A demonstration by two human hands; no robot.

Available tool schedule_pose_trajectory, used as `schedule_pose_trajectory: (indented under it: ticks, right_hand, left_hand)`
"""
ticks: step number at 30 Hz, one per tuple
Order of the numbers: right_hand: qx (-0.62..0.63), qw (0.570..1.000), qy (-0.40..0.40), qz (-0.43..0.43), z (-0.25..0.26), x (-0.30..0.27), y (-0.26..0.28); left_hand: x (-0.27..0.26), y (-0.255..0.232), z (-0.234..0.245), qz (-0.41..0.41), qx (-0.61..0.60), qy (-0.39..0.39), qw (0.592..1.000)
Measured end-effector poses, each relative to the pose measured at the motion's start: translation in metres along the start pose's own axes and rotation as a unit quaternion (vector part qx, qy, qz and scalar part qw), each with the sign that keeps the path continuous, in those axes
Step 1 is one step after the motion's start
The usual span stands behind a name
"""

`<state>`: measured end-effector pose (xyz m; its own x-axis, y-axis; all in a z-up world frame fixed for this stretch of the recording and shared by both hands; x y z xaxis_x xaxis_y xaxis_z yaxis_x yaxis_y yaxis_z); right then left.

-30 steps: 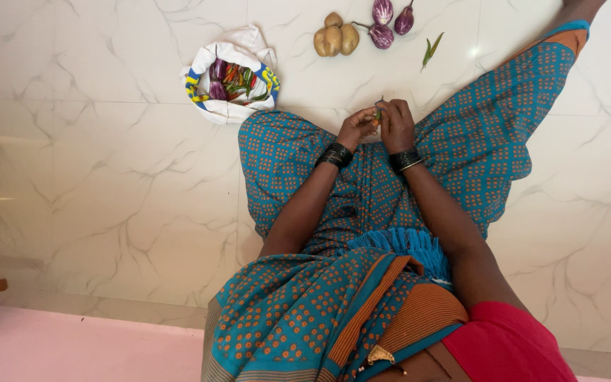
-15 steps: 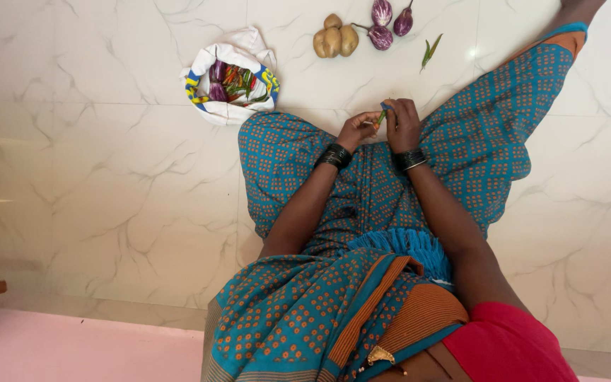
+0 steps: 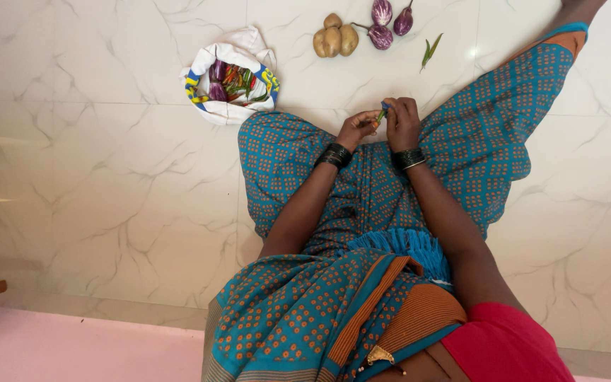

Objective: The person sits on the floor and uses a small knife to peel green chilies and purple eggplants. They remove the stems and skins, placing the peeled vegetables on the floor next to a cloth bag containing other produce.

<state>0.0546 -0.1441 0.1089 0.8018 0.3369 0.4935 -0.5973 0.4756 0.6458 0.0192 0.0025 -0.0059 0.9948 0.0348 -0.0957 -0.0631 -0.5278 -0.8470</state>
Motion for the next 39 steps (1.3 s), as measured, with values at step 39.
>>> schedule_pose_trajectory:
  ticks: [39]
  right_hand:
    - [-0.012, 0.997, -0.052, -0.054, -0.015, -0.012, -0.071]
  left_hand:
    - [-0.003, -0.007, -0.002, -0.009, -0.066, -0.037, 0.997]
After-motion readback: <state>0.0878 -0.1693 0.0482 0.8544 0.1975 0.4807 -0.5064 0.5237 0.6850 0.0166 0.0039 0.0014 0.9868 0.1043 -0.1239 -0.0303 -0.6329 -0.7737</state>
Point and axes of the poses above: each hand's wrist, its own x-axis towards the middle knuckle, its own z-axis out of the back of the hand, y = z × x, the point moved 2 cm from there along x, towards the middle knuckle, and after that the axes turned 7 degrees about -x, right-handed, at the moved point
